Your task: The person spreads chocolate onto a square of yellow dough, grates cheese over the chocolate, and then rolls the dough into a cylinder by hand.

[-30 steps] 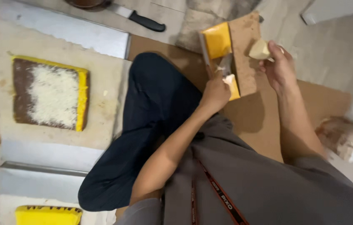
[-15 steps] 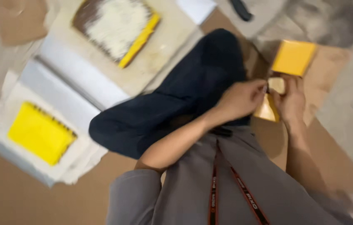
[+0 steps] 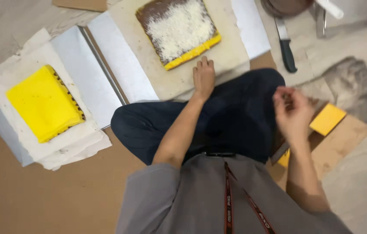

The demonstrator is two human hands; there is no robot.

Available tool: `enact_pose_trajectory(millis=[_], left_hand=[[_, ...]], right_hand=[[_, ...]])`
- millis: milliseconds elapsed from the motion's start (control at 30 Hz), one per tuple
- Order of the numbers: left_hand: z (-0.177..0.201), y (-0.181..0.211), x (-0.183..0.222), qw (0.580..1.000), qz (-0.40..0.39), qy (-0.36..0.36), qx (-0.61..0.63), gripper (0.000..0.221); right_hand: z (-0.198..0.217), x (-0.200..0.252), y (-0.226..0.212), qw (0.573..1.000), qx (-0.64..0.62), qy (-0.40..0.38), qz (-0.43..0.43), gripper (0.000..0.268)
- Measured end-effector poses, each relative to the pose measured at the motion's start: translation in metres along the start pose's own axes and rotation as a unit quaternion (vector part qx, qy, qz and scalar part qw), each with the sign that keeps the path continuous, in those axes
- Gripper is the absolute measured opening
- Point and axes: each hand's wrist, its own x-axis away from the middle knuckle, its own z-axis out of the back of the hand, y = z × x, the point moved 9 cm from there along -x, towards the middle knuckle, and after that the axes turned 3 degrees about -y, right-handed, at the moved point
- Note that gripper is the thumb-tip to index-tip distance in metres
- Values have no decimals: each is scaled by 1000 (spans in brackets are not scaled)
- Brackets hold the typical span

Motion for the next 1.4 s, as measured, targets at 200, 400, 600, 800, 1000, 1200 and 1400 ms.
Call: enact_pose_trajectory(millis=[200, 400, 600, 800, 1000, 1200, 1400], left_hand=[[-4, -4, 0, 985, 12, -67, 159, 11], [20, -109, -29, 971, 125, 38, 199, 5], [3, -160, -52, 982, 98, -37, 159, 14], [16, -152, -38, 986, 30, -59, 155, 29], [104, -170, 14, 960, 170, 47, 218, 32], [69, -161, 75, 956, 221, -59, 184, 26], [33, -222, 98, 916, 381, -120, 50, 58]], right_hand=[[-50, -3, 7, 998, -38, -49, -19, 13], [-75, -34, 18, 994, -73, -75, -21, 15], [-97, -68, 0, 992, -87, -85, 22, 15], [-106, -79, -9, 992, -85, -86, 33, 17], [-142, -126, 1, 986, 52, -139, 75, 18], [-200, -171, 10, 949, 202, -199, 137, 19], [-201, -196, 72, 900, 330, -276, -69, 55]])
